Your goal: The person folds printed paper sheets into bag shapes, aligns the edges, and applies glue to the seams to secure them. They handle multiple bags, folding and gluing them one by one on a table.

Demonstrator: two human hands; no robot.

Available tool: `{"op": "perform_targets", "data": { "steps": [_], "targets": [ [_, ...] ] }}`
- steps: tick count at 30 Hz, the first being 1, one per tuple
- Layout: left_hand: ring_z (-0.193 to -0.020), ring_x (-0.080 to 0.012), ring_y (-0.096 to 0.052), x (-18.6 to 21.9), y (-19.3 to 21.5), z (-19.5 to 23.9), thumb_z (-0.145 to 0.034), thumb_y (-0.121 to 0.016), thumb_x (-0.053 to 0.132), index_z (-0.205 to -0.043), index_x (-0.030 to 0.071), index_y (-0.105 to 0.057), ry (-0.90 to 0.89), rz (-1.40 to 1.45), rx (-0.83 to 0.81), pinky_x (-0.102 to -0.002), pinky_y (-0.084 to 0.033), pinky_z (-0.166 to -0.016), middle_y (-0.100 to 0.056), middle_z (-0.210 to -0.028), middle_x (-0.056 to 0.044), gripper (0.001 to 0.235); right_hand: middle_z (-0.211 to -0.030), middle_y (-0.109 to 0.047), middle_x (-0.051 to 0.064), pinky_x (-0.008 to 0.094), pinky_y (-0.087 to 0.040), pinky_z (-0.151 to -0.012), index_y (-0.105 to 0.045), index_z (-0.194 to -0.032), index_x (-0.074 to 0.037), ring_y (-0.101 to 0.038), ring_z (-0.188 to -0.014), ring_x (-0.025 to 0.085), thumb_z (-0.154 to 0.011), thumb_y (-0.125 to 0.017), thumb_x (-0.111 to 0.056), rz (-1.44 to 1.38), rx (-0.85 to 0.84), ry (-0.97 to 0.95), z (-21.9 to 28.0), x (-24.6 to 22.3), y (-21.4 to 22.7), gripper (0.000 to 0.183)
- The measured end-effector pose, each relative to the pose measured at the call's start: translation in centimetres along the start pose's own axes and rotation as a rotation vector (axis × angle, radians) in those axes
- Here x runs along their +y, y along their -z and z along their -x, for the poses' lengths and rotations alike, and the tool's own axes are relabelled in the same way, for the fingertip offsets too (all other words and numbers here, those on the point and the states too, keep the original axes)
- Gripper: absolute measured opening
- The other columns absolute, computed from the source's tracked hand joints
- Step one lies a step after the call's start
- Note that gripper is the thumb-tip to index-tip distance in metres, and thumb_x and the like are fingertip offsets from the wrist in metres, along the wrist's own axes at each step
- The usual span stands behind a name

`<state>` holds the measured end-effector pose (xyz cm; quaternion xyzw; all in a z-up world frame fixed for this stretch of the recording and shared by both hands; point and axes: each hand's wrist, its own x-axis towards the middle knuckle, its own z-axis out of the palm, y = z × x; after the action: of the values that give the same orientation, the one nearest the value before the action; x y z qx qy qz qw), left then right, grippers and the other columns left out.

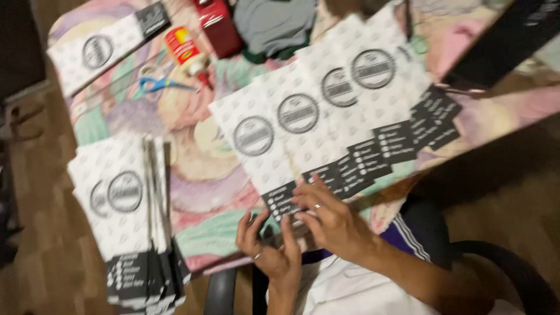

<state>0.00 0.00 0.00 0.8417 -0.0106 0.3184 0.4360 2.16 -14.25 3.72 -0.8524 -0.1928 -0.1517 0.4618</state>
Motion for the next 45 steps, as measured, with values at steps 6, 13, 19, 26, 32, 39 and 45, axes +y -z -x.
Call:
{"op": "perform_targets", "data": {
  "steps": [6,13,19,26,32,39,45],
  "targets": [
    [-0.113,-0.0278,-0.068,0.5,-0.1,-0.2,-0.095,-0.069,0.003,-0.124,0.001,-0.045,-0.022,0.009,0.021,-0.044,-0.053,-0.105,-0.049,-0.135,-0.022,0.038,-0.112,-0.066,0.02,0.051,-0.036,-0.124,-0.066,-0.109,0.011,-0.066,-0.117,0.027,-0.094,-0.064,0.007,-0.031,-0.024,-0.017,-0.4,-0.3,0.7,0.017],
    [-0.1,-0.0258,-0.073,0.6,0.5,-0.5,-0.1,-0.062,0.001,-0.123,0.0,-0.046,-0.012,0.015,-0.005,-0.036,-0.06,-0.089,-0.052,-0.131,-0.022,0.028,-0.12,-0.065,0.019,0.048,-0.031,-0.127,-0.067,-0.109,0.008,-0.065,-0.121,0.027,-0.094,-0.056,0.011,-0.085,-0.002,-0.067,0.3,0.3,0.2,0.019],
    [-0.098,-0.0286,-0.073,1.1,1.0,-1.0,-0.101,-0.053,-0.006,-0.125,-0.004,-0.044,0.101,0.08,-0.075,-0.037,-0.058,-0.091,-0.054,-0.132,-0.023,0.026,-0.122,-0.063,0.022,0.051,-0.026,-0.128,-0.064,-0.115,0.01,-0.065,-0.12,0.029,-0.096,-0.05,0.009,-0.151,0.001,-0.05,0.3,-0.3,1.7,0.023],
    [-0.131,-0.037,-0.055,2.1,0.6,-2.7,-0.103,-0.052,0.009,-0.137,-0.003,-0.042,0.216,0.041,-0.1,-0.042,-0.044,-0.112,-0.056,-0.139,-0.024,0.037,-0.151,-0.049,0.022,0.052,-0.044,-0.112,-0.061,-0.127,0.0,-0.047,-0.138,0.043,-0.087,-0.078,-0.017,0.243,0.323,-0.204,0.5,5.0,9.8,0.046],
    [-0.156,-0.0407,-0.008,3.6,-2.5,-3.8,-0.103,-0.044,0.039,-0.158,0.002,-0.017,0.171,-0.134,-0.446,-0.055,-0.003,-0.128,-0.012,-0.167,-0.024,0.072,-0.166,-0.024,0.033,0.068,-0.012,-0.122,-0.029,-0.162,-0.004,-0.017,-0.154,0.052,-0.096,-0.055,-0.056,0.659,0.167,-0.47,2.6,8.6,13.5,0.088],
    [-0.158,-0.049,0.003,7.9,-4.8,-4.5,-0.106,-0.052,0.028,-0.16,-0.001,-0.014,0.099,0.117,-0.616,-0.061,0.001,-0.125,0.001,-0.169,-0.03,0.072,-0.168,-0.028,0.022,0.059,-0.019,-0.125,-0.034,-0.16,-0.011,-0.014,-0.158,0.049,-0.089,-0.067,-0.046,0.494,-0.014,-0.387,3.9,4.3,11.0,0.086],
    [-0.158,-0.0368,-0.004,6.9,-4.0,-8.2,-0.103,-0.044,0.046,-0.152,0.002,-0.03,0.364,0.044,-0.41,-0.059,-0.008,-0.125,-0.022,-0.167,-0.021,0.067,-0.151,-0.054,0.031,0.054,-0.035,-0.123,-0.06,-0.141,0.009,-0.046,-0.144,0.046,-0.096,-0.073,-0.02,0.547,0.254,-0.31,1.9,8.1,14.1,0.055]
  ]
}}
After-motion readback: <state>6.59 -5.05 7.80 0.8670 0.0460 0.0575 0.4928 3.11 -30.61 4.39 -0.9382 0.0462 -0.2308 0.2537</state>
